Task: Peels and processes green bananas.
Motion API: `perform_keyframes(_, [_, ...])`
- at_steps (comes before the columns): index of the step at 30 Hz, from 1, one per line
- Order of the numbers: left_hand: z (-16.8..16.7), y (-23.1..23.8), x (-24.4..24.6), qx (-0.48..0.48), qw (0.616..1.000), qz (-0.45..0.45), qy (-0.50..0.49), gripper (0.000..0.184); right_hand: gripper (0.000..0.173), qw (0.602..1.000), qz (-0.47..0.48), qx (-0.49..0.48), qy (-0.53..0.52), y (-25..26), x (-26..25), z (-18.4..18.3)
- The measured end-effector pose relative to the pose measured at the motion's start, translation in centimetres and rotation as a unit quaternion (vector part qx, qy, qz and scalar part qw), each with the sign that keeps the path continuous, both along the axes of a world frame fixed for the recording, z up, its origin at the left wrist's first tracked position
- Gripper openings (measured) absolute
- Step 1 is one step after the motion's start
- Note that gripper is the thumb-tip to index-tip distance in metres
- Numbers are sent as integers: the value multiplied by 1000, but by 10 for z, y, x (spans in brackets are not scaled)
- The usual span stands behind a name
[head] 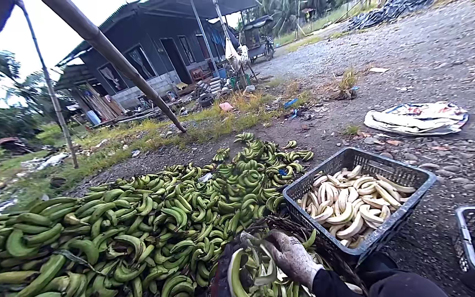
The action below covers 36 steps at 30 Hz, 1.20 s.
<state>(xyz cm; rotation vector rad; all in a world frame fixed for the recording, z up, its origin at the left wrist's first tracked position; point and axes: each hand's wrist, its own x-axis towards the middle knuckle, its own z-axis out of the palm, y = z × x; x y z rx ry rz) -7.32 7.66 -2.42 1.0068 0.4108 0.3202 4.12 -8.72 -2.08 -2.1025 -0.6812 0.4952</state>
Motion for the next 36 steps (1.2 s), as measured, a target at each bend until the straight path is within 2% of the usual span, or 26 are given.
perform_keyframes(1, [-4, 10, 0, -114, 992, -50, -35, 44, 47, 995, 48, 15, -82, -2, -7, 0])
perform_keyframes(2, [-9, 19, 0, -179, 978, -88, -63, 46, 46, 979, 109, 38, -167, -3, -13, -3])
perform_keyframes(4, [-1, 15, 2, -198, 976, -78, -55, 52, 46, 928, 201, 71, -307, -2, -21, -13])
perform_keyframes(5, [4, 11, 2, -190, 978, -71, -47, 54, 46, 915, 219, 73, -332, 0, -24, -18])
perform_keyframes(6, [5, 7, 0, -174, 981, -68, -43, 55, 47, 917, 222, 67, -324, 2, -26, -20])
perform_keyframes(8, [-1, -4, -3, -176, 982, -46, -56, 48, 50, 948, 189, 24, -255, 6, -26, -21])
perform_keyframes(11, [-9, -18, -3, -141, 988, 11, -59, 40, 57, 984, 80, -72, -144, 14, -17, -12])
perform_keyframes(13, [-9, -23, 0, -110, 992, 46, -42, 36, 61, 992, 11, -119, -43, 15, -7, -6])
perform_keyframes(15, [-16, -17, -1, -125, 992, 9, -33, 42, 62, 992, -54, -112, 15, 11, 4, -5])
perform_keyframes(17, [-25, -7, -2, -141, 987, -72, 12, 53, 64, 989, -76, -124, 12, 8, 10, -1])
perform_keyframes(18, [-30, 0, -4, -104, 986, -123, 42, 54, 65, 987, -73, -143, -1, 7, 13, 3])
perform_keyframes(20, [-38, 15, -6, 106, 967, -182, 142, 37, 68, 975, -47, -214, -32, 4, 17, 9])
perform_keyframes(21, [-40, 22, -3, 212, 941, -162, 209, 28, 70, 967, -23, -253, -33, 1, 19, 11])
perform_keyframes(23, [-42, 33, 14, 339, 897, -73, 275, 35, 73, 952, 31, -303, -7, -4, 22, 8])
perform_keyframes(24, [-38, 35, 27, 368, 890, -36, 269, 40, 72, 946, 60, -318, 8, -3, 21, 3])
perform_keyframes(26, [-9, 19, 59, 374, 906, -7, 199, 48, 71, 941, 106, -321, 21, 6, 12, -8])
perform_keyframes(28, [40, -12, 84, 331, 933, -69, 127, 55, 71, 940, 142, -309, 24, 19, 2, -20])
perform_keyframes(31, [89, -29, 99, 326, 937, -114, 47, 73, 73, 936, 155, -316, 27, 25, -4, -24])
perform_keyframes(33, [106, -11, 86, 361, 926, -106, 34, 75, 71, 941, 125, -316, 5, 26, -2, -13])
perform_keyframes(36, [112, 55, 31, 442, 887, -121, 61, 65, 68, 955, 88, -282, 0, 30, 6, -1])
